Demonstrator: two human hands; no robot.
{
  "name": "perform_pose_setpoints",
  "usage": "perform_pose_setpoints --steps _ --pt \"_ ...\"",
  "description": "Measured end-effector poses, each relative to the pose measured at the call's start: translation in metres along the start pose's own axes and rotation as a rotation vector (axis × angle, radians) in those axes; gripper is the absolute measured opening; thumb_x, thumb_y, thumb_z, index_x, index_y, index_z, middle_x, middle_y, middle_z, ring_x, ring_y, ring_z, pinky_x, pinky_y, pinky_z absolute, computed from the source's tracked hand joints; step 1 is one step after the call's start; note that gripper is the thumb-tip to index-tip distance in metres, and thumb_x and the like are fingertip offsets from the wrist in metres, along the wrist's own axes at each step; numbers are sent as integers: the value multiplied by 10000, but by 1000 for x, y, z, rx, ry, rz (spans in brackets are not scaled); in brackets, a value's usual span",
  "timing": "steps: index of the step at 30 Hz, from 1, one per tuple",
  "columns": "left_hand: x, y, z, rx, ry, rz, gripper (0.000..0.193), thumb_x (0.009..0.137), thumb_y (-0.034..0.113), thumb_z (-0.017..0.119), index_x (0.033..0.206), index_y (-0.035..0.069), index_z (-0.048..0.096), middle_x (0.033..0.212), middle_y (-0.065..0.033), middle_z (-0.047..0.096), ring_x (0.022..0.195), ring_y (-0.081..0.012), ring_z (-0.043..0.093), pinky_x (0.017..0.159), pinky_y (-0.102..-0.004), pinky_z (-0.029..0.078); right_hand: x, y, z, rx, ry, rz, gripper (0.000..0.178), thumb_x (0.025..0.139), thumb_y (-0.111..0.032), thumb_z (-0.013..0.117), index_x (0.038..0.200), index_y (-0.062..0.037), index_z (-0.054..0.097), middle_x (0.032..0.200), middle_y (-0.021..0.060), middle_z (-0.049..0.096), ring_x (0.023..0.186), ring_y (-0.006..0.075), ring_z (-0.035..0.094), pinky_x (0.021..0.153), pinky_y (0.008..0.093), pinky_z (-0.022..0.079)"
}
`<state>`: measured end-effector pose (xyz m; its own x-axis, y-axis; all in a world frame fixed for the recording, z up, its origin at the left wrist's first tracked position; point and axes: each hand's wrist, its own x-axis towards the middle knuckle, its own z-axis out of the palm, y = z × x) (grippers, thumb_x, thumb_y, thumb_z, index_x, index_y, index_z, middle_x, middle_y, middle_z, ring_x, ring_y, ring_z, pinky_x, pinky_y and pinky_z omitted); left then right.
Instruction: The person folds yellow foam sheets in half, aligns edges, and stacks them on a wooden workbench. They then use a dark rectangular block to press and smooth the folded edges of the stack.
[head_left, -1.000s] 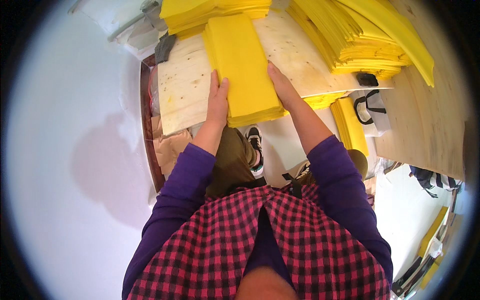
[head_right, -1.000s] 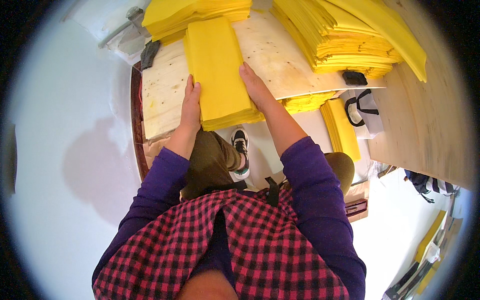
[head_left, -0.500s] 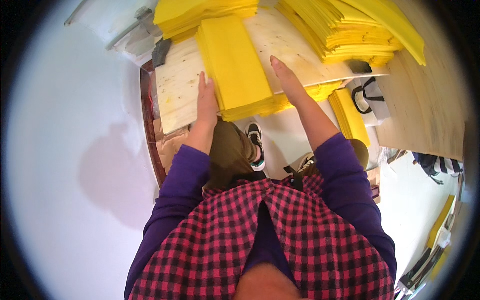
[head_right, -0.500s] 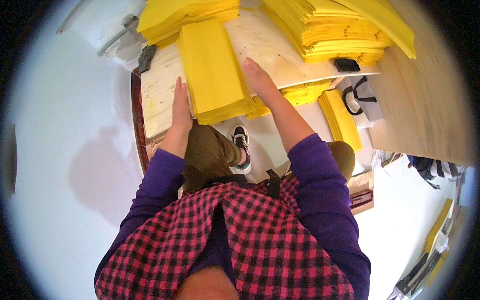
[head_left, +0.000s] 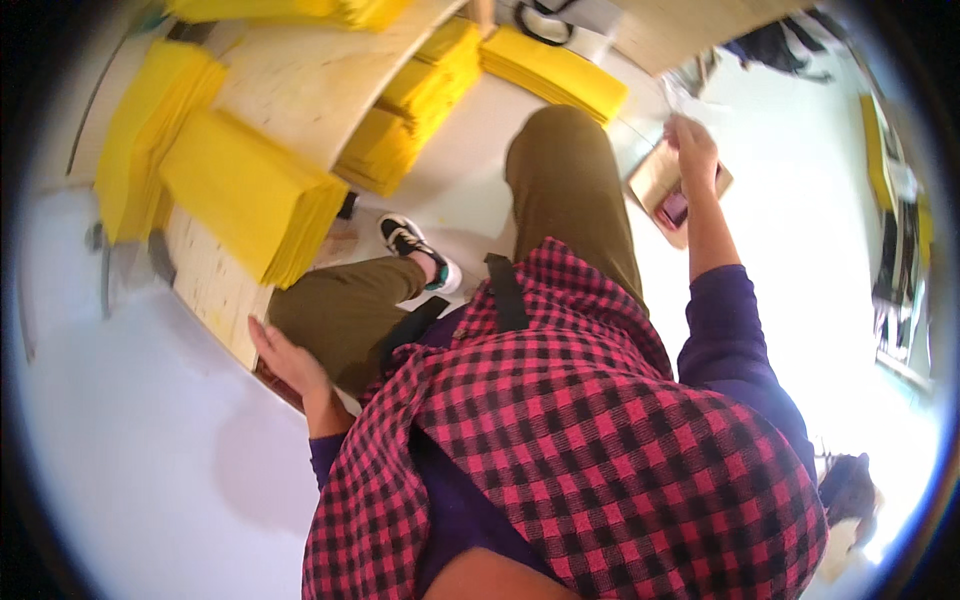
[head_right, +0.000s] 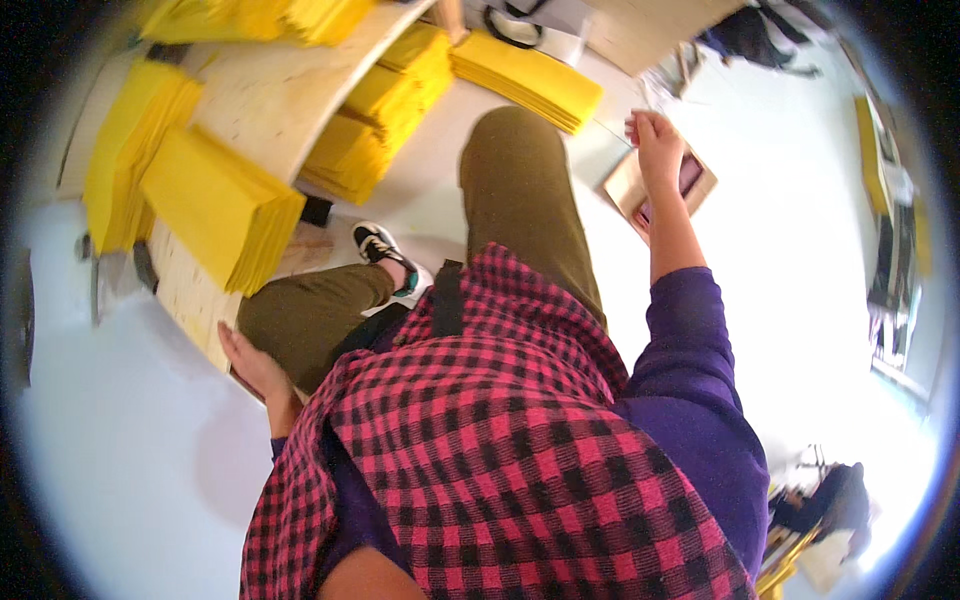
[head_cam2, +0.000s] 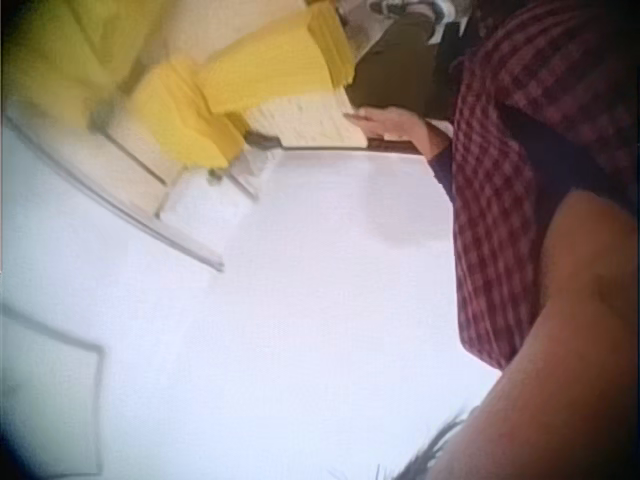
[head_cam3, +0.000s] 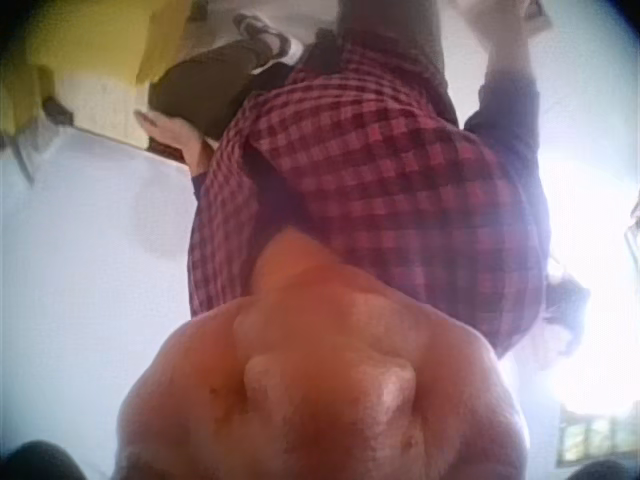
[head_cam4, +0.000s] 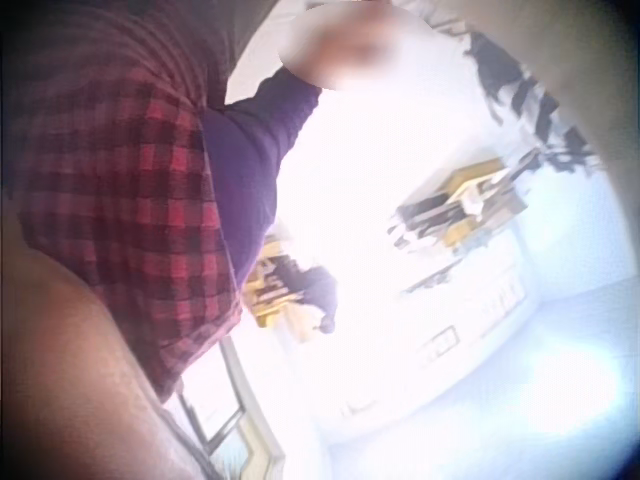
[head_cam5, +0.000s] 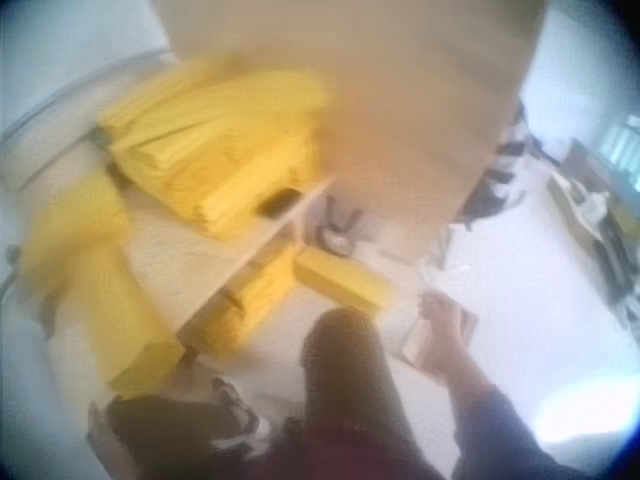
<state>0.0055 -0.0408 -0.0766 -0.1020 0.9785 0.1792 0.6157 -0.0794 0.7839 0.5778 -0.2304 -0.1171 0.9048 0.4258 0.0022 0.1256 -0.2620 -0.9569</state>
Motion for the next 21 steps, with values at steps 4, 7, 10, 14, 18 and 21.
perform_pose_setpoints --steps 4,7,10,14,18,21 --pt "1 -2 5 -1 -14 66 474 998 232 342 1351 -85 355 1409 -231 366 1306 -314 355 1090 -359 268 -45 136 -65 -25 228 391 204 867 -200 584 734 -52 631 647 28 600 569 98 533 526 228 415" --pt "5 -1 8 110 -12 41 479 1000 249 343 1342 -85 366 1404 -231 368 1287 -322 371 1084 -366 279 -85 213 -86 6 311 712 141 866 -171 587 818 -54 651 698 39 633 576 109 582 499 237 460" --pt "5 1 11 190 -11 36 477 998 257 346 1334 -80 383 1401 -237 368 1275 -327 382 1074 -369 295 -103 256 -90 -7 303 898 142 860 -175 599 916 -51 640 757 45 652 629 123 610 534 251 488" --pt "-1 11 13 311 13 -25 459 995 268 357 1326 -43 426 1385 -201 411 1250 -307 416 1056 -360 320 -97 291 -85 -48 190 961 133 845 -170 605 898 -54 640 774 46 653 636 130 616 542 263 493" --pt "-7 20 15 462 32 -61 455 997 275 341 1330 -20 437 1384 -183 424 1247 -296 428 1047 -362 335 -66 323 -67 -482 -80 767 148 799 -176 606 835 -42 658 787 107 671 655 197 648 591 326 526" --pt "-6 22 14 520 8 -57 457 997 283 335 1334 -9 437 1385 -181 424 1248 -300 428 1044 -368 342 -42 324 -47 -987 -405 251 198 833 -195 546 964 -81 641 882 168 673 775 321 662 671 417 531"
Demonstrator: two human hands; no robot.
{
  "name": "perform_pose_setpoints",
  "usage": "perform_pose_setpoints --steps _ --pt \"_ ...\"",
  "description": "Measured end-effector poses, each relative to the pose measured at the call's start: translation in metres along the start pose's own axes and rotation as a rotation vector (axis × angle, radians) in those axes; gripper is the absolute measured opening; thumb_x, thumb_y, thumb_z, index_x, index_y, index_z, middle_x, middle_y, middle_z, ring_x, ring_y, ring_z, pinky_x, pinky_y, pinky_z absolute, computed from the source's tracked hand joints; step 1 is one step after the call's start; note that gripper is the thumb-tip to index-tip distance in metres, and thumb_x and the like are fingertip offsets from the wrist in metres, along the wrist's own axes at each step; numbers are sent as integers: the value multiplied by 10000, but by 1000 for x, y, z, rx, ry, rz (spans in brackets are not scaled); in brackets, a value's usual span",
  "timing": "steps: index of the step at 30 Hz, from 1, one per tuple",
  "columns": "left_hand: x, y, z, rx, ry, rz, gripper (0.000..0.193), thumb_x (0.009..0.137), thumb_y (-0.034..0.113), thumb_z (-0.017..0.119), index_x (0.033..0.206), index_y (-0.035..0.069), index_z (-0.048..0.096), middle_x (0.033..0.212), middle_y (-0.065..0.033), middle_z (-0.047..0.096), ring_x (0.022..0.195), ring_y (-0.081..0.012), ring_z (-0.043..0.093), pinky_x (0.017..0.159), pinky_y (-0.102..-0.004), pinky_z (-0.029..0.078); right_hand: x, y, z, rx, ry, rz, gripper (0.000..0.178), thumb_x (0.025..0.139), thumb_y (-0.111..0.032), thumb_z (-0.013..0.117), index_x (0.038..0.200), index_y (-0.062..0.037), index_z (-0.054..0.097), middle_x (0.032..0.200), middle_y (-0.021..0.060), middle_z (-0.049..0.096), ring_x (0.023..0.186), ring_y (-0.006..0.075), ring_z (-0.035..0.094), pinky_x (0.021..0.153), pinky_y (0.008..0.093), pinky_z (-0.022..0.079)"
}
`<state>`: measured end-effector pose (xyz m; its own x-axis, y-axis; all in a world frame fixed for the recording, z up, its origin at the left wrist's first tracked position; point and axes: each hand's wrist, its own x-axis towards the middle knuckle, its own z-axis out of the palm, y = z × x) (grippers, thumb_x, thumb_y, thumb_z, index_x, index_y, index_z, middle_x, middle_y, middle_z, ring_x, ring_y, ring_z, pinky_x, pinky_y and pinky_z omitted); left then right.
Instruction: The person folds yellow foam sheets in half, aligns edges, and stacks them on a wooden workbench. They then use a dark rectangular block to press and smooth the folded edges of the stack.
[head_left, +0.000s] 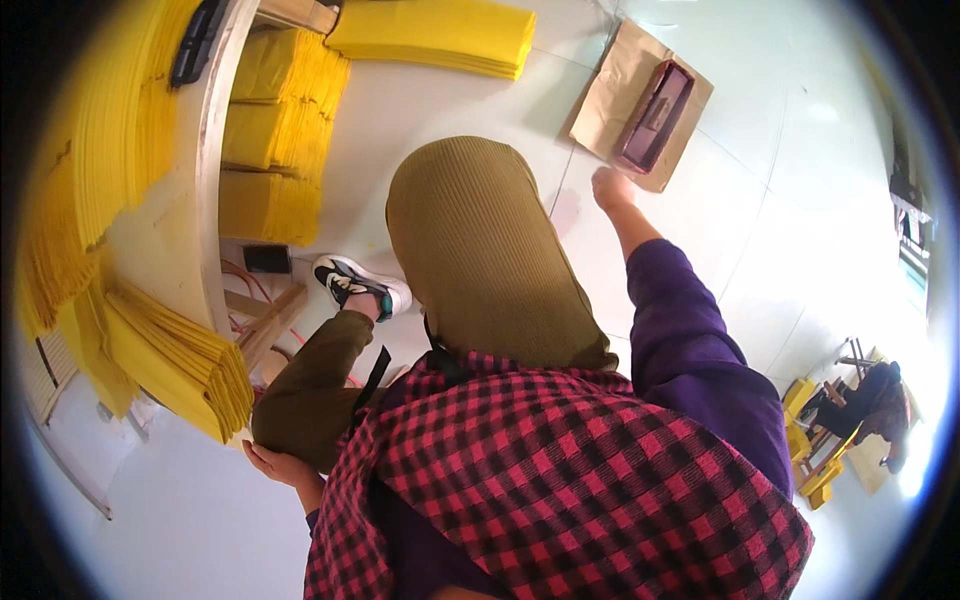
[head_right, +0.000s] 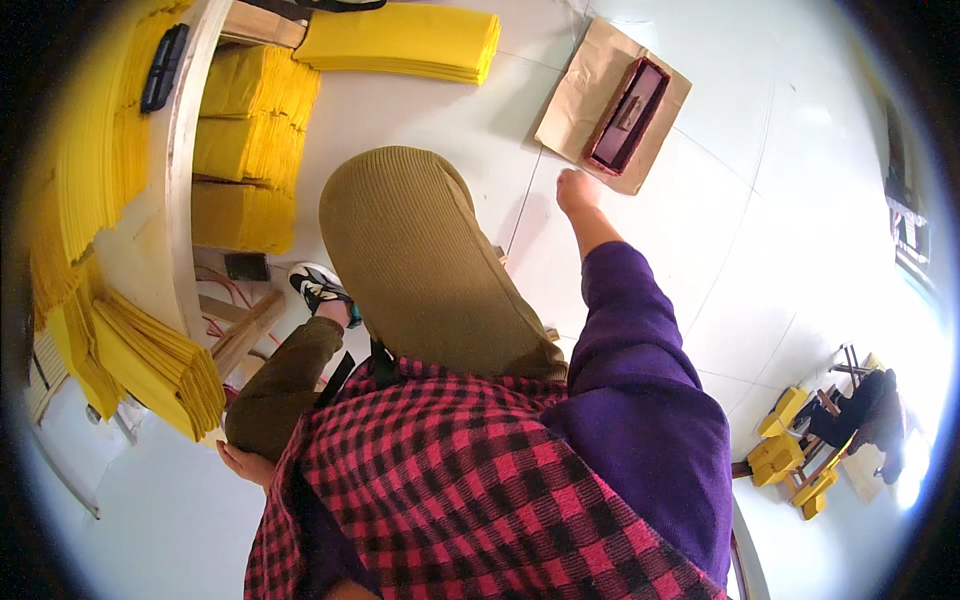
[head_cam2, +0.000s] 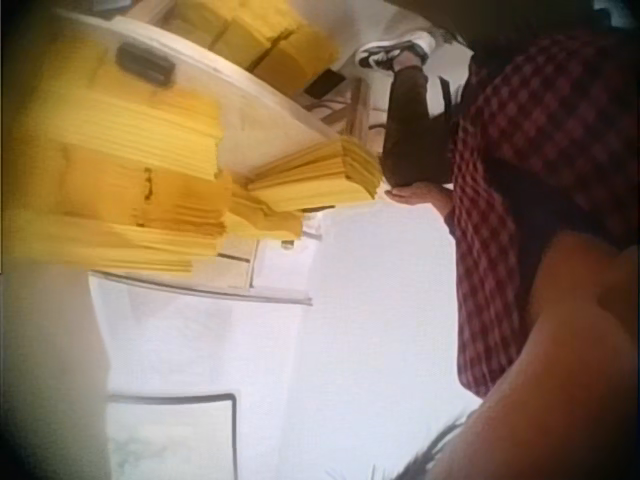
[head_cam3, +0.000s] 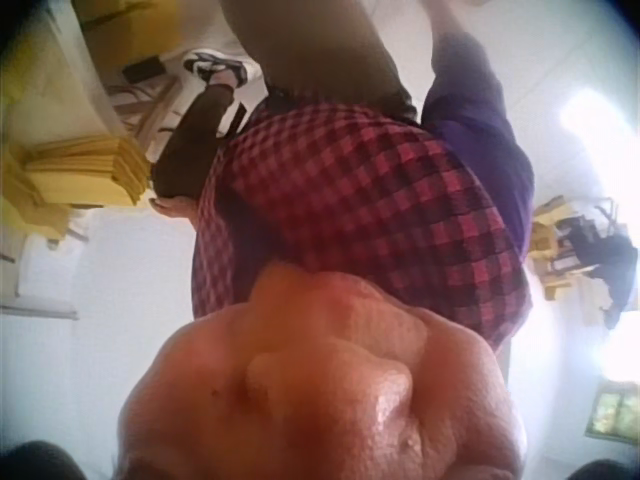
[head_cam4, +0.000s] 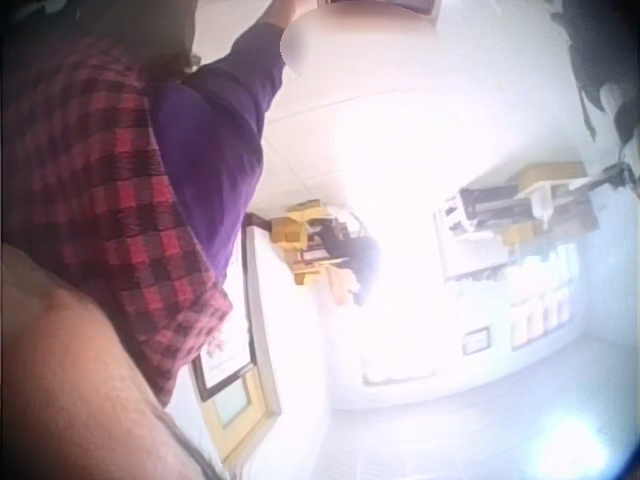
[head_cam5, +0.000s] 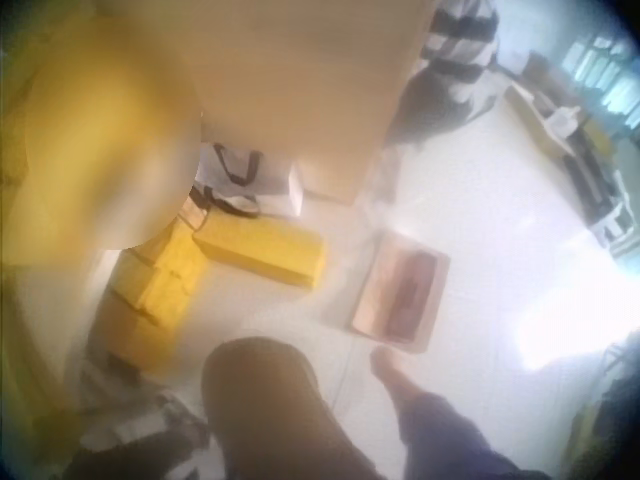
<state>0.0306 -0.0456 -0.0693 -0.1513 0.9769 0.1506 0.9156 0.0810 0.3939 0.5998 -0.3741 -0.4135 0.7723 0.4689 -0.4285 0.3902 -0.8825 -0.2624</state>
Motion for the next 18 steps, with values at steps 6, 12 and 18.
perform_pose_setpoints --steps 6,12,18 --pt "1 3 -2 50 -18 -58 468 988 300 351 1329 -7 443 1375 -183 430 1230 -302 440 1029 -372 356 66 -49 -22 -440 -321 -382 224 914 -175 427 1097 -123 545 883 172 665 827 345 661 660 472 517" --pt "-6 8 -6 58 -20 -102 466 982 306 370 1313 -8 463 1360 -185 447 1212 -304 453 1024 -370 355 128 -59 7 -1028 -705 -355 210 779 -113 573 919 -31 707 816 136 699 698 303 691 583 485 553" --pt "-18 -8 -15 112 -19 -92 458 982 294 367 1304 -15 473 1344 -188 465 1209 -306 455 1030 -371 346 140 -48 17 -1012 -712 -407 212 819 -120 554 941 -65 718 955 103 698 896 283 673 680 411 548"
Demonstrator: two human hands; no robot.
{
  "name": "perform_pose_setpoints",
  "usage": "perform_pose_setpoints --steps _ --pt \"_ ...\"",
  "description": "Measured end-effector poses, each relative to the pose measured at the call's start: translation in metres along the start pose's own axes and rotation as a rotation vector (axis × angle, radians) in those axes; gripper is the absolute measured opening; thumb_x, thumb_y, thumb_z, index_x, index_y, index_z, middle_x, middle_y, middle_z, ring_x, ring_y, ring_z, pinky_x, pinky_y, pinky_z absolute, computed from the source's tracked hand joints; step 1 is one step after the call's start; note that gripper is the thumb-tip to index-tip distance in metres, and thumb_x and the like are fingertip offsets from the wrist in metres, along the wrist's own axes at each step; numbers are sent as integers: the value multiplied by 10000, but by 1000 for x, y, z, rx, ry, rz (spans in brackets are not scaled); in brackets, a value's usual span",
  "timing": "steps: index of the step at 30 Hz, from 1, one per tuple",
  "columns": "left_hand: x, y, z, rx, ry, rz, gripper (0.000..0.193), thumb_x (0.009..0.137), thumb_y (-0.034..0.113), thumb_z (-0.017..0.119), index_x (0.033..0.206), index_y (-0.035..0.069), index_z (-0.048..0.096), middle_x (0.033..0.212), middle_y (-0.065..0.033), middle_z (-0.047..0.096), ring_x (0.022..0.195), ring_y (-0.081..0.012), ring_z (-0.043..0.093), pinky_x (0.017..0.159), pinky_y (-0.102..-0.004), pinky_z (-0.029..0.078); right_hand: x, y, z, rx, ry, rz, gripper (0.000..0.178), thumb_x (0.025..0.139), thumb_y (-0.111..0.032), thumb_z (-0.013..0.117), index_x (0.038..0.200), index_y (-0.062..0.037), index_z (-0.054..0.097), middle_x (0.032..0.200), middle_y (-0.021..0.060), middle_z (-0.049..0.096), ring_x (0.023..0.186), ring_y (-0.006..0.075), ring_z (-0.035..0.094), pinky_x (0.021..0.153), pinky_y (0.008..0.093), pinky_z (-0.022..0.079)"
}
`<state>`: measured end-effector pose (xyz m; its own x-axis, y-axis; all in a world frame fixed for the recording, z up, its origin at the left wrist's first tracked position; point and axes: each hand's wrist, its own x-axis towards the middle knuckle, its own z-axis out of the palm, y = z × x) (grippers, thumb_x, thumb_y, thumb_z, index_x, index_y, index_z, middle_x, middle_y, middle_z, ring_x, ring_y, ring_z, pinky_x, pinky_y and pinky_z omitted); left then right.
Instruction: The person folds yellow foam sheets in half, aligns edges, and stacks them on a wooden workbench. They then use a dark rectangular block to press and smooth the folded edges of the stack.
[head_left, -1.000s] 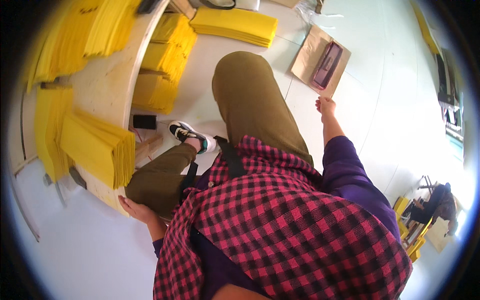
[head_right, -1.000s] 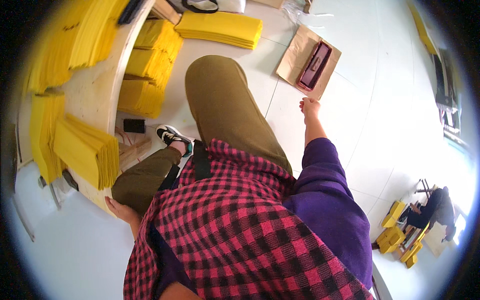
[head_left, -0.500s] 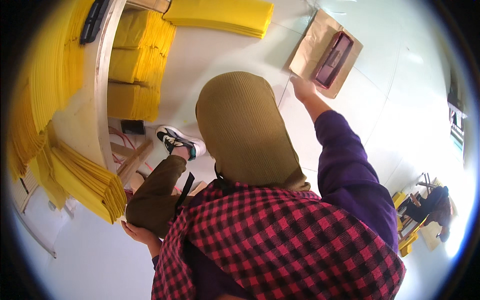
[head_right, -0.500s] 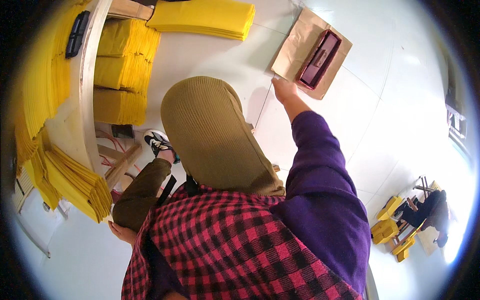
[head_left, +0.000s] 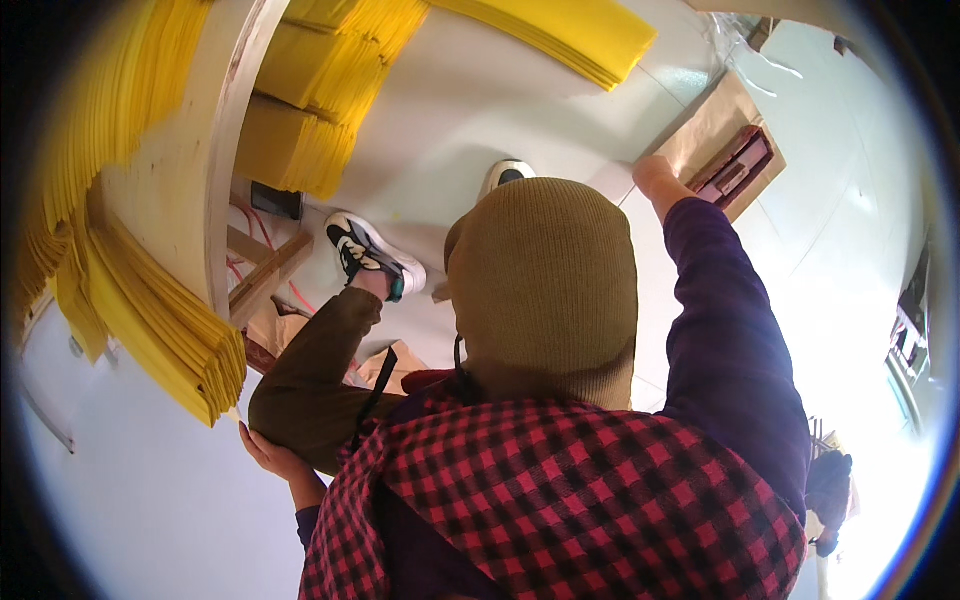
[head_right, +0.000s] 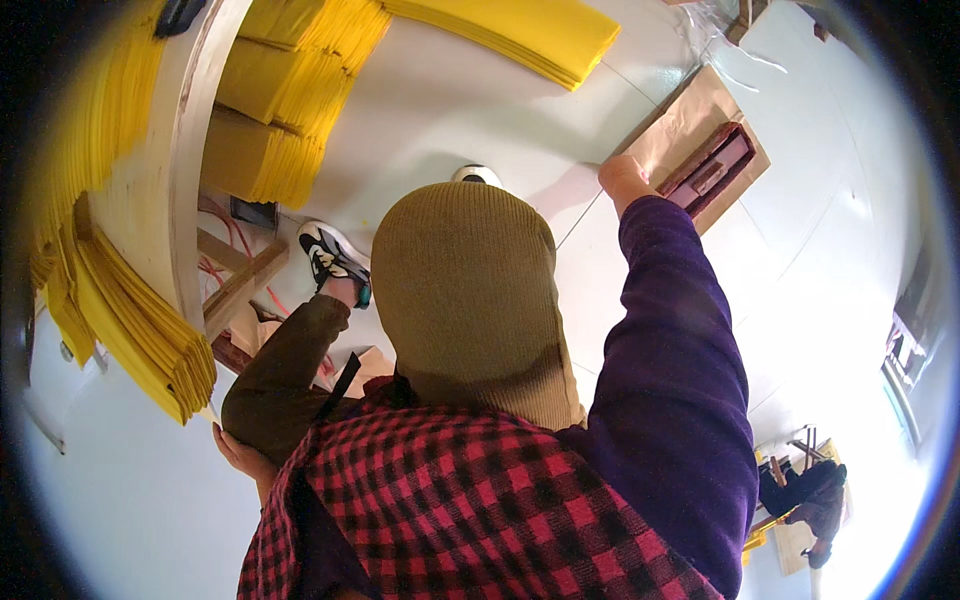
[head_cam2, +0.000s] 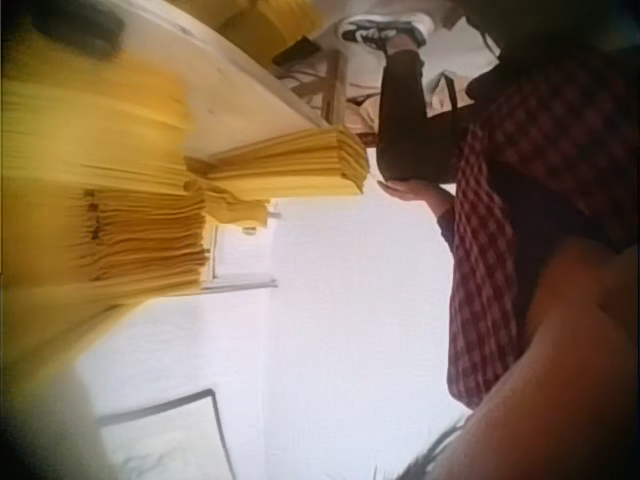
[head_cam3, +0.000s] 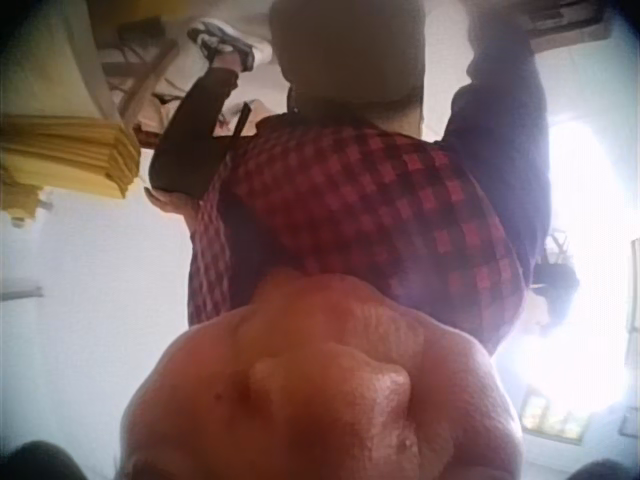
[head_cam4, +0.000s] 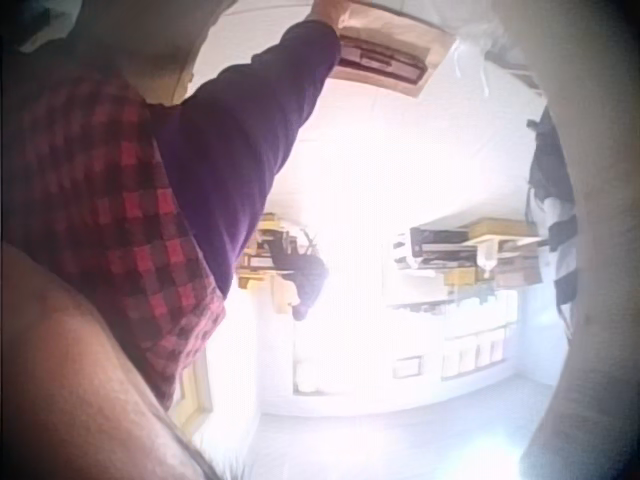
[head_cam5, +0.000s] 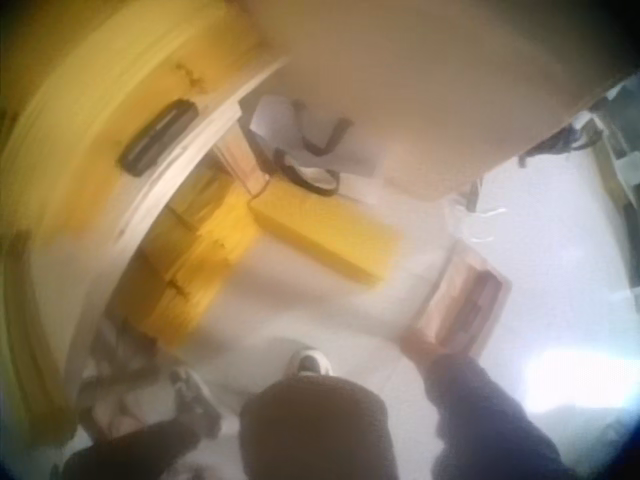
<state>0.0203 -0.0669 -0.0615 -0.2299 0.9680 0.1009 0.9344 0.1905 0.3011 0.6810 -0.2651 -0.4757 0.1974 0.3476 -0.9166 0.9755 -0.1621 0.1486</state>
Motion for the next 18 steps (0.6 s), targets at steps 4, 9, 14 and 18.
perform_pose_setpoints --steps 4,9,14,18 --pt "-5 -8 0 -71 10 -56 457 981 291 367 1304 -15 474 1340 -190 469 1210 -305 455 1031 -369 344 -21 -5 1 -116 100 -159 204 848 -143 546 931 -92 724 993 81 694 960 258 652 760 391 521" --pt "-10 -4 2 -192 19 -73 458 982 287 367 1306 -21 468 1344 -179 466 1212 -292 452 1034 -361 342 -33 -35 -32 100 133 -203 211 835 -178 565 969 -105 711 1046 109 673 1000 282 633 795 410 511" --pt "-9 3 3 -320 14 -87 438 990 261 361 1310 -21 462 1345 -165 465 1216 -267 448 1036 -344 338 -30 -75 -84 344 191 -233 234 793 -185 599 994 -115 695 1052 136 660 1014 328 618 805 416 509" --pt "-12 8 2 -335 6 -107 429 994 246 354 1316 -16 458 1347 -158 463 1217 -257 447 1036 -341 337 -11 -84 -138 288 277 -257 218 729 -153 637 937 -140 698 957 151 666 932 340 633 770 429 511"
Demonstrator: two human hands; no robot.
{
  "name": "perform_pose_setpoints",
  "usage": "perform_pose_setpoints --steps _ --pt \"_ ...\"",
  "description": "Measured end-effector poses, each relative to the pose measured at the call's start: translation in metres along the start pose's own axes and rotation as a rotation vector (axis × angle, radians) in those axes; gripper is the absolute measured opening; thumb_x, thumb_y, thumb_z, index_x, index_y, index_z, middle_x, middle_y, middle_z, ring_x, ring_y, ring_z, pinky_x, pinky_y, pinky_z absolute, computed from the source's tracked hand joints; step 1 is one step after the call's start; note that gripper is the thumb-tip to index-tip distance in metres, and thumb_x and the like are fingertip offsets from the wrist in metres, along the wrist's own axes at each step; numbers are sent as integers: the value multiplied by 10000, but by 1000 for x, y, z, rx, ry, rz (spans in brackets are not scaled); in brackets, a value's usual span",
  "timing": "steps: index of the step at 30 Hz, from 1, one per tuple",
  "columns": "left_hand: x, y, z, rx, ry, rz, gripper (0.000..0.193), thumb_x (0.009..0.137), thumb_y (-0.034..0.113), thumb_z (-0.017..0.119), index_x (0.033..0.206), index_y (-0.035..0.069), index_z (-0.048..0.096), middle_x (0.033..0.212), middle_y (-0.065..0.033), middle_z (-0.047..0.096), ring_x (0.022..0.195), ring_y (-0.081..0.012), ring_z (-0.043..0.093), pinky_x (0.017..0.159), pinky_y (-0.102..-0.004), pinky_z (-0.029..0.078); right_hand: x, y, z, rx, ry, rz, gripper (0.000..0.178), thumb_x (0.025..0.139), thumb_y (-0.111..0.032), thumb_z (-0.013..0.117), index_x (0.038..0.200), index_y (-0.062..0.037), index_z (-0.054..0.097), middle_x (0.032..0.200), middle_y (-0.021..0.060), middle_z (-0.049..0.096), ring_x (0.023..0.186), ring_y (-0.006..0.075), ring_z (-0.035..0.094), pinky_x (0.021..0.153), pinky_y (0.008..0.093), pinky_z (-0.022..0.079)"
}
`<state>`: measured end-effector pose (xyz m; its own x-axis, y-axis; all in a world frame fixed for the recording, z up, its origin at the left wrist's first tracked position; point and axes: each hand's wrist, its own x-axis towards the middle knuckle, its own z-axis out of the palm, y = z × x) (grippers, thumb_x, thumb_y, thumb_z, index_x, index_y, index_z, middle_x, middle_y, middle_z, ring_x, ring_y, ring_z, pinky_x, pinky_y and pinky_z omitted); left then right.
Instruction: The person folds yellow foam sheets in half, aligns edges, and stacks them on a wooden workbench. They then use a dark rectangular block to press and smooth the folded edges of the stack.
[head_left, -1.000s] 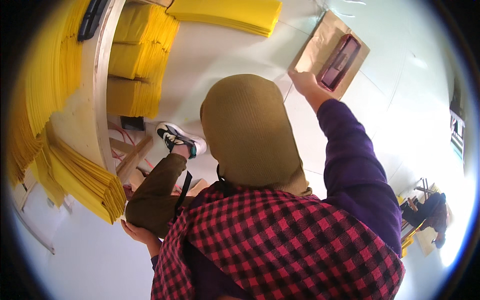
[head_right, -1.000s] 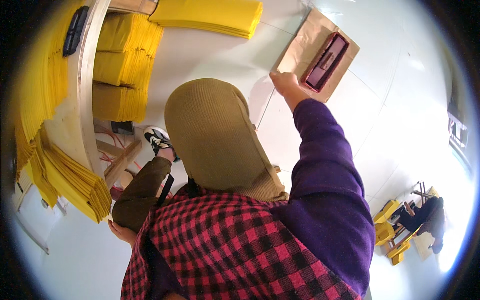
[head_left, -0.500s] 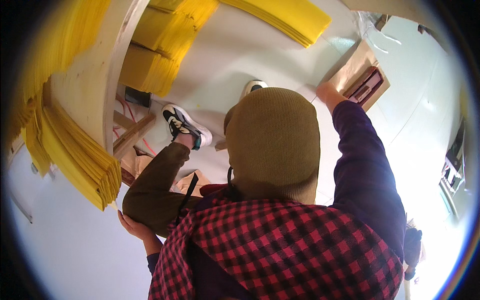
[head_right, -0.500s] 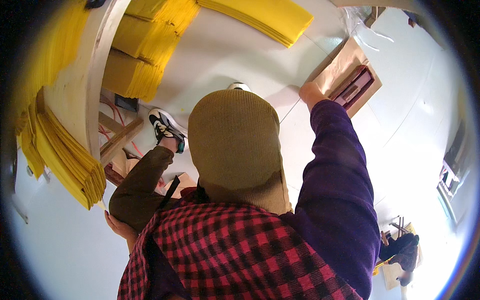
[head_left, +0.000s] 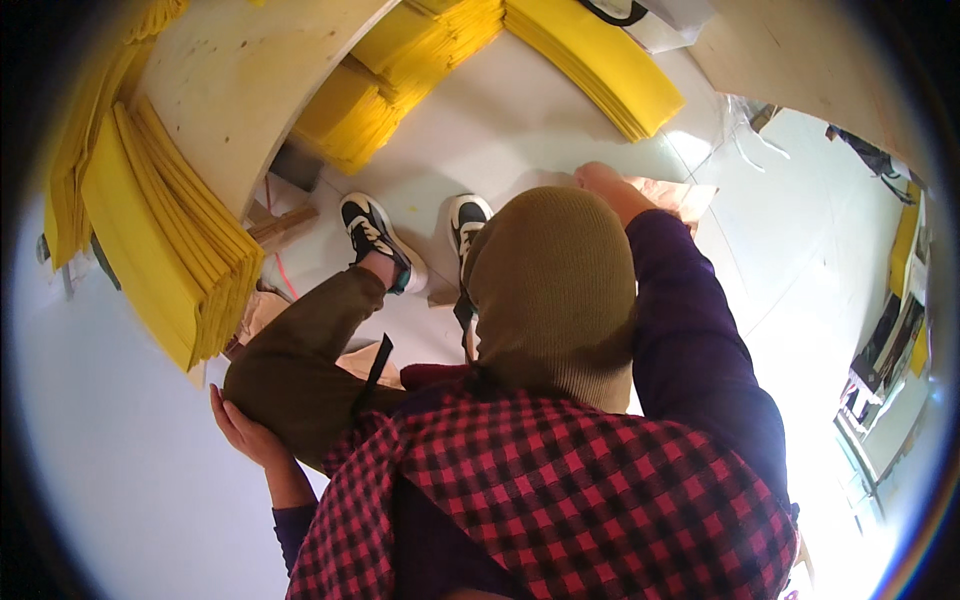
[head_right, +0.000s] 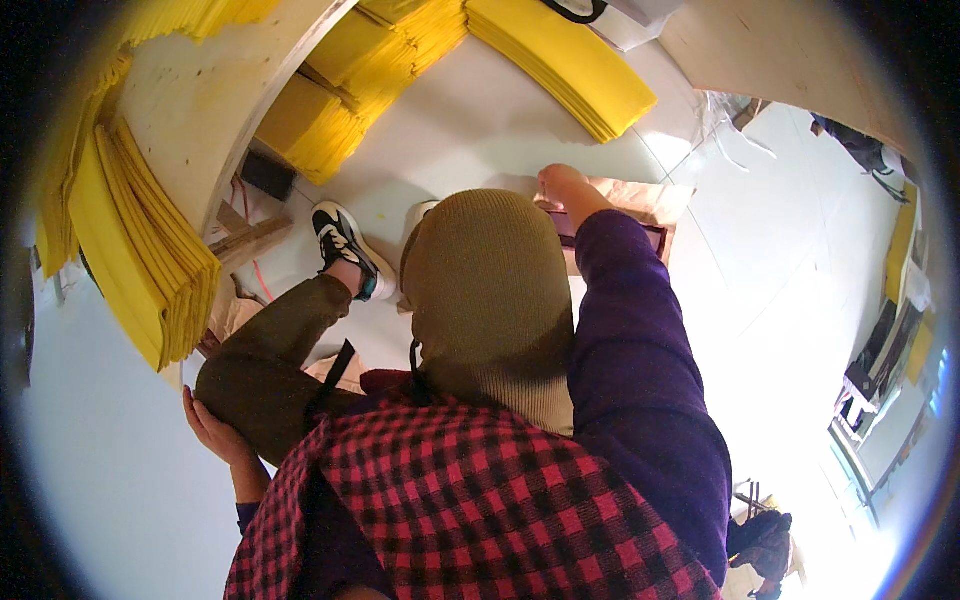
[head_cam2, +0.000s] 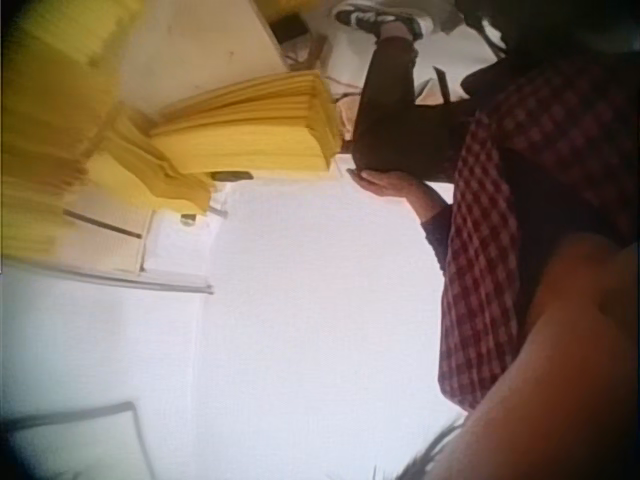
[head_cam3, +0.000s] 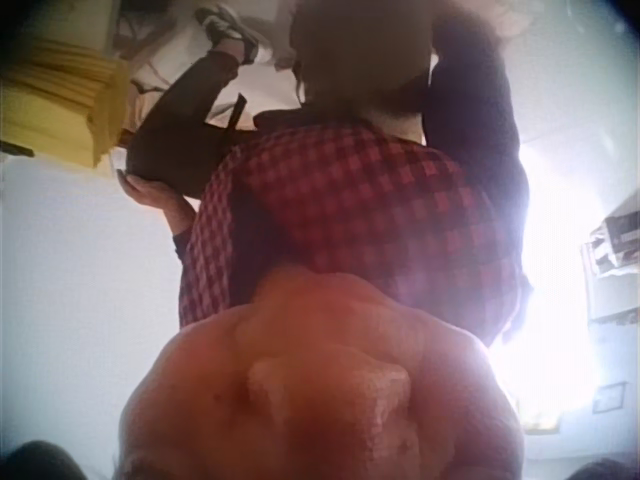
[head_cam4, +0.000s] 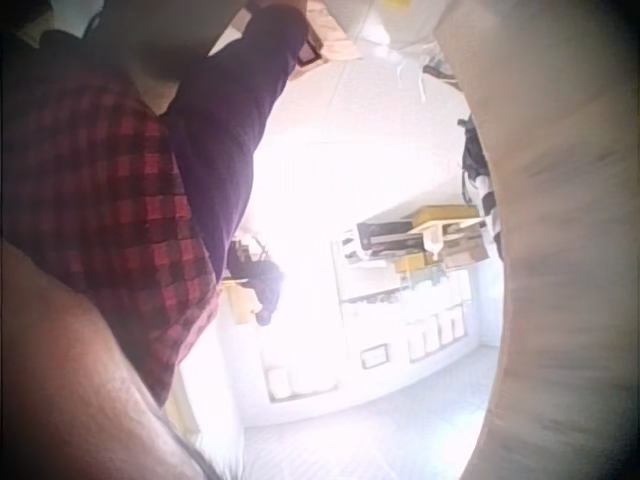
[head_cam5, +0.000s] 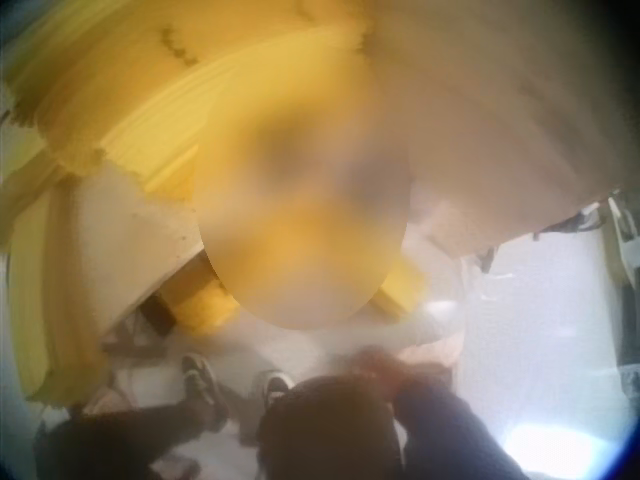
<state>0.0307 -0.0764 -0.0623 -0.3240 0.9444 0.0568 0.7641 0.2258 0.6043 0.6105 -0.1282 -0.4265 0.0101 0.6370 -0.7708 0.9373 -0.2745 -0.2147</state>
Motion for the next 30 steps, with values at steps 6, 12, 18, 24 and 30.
perform_pose_setpoints --steps 6,12,18,24,30 --pt "6 5 3 -11 -24 -32 429 994 240 354 1322 -21 449 1362 -157 449 1228 -258 440 1042 -349 333 61 -14 -62 221 75 2 120 721 -95 598 808 -108 679 720 93 677 714 265 668 640 396 524" --pt "15 7 8 62 -60 -2 426 996 229 350 1323 -31 439 1360 -162 449 1229 -256 438 1047 -347 329 117 -33 -117 562 116 36 107 793 -103 599 890 -59 614 699 85 660 640 196 658 563 334 523" --pt "19 6 7 73 -68 -66 426 997 231 359 1315 -40 438 1350 -165 455 1218 -254 443 1047 -342 327 128 -36 -137 785 427 -75 291 827 -154 603 1101 -64 561 788 122 666 702 215 661 609 342 523" --pt "17 7 9 51 -60 -33 431 998 235 358 1317 -45 434 1357 -170 448 1237 -257 428 1057 -346 313 64 -11 -89 642 811 69 381 839 -174 608 1213 -127 552 953 161 656 843 275 643 735 380 502" --pt "15 6 9 26 -69 4 444 996 244 348 1327 -39 433 1374 -177 435 1258 -268 413 1064 -355 303 -33 44 52 903 1171 756 298 844 -211 587 1057 -4 621 935 170 623 915 297 590 831 388 470"
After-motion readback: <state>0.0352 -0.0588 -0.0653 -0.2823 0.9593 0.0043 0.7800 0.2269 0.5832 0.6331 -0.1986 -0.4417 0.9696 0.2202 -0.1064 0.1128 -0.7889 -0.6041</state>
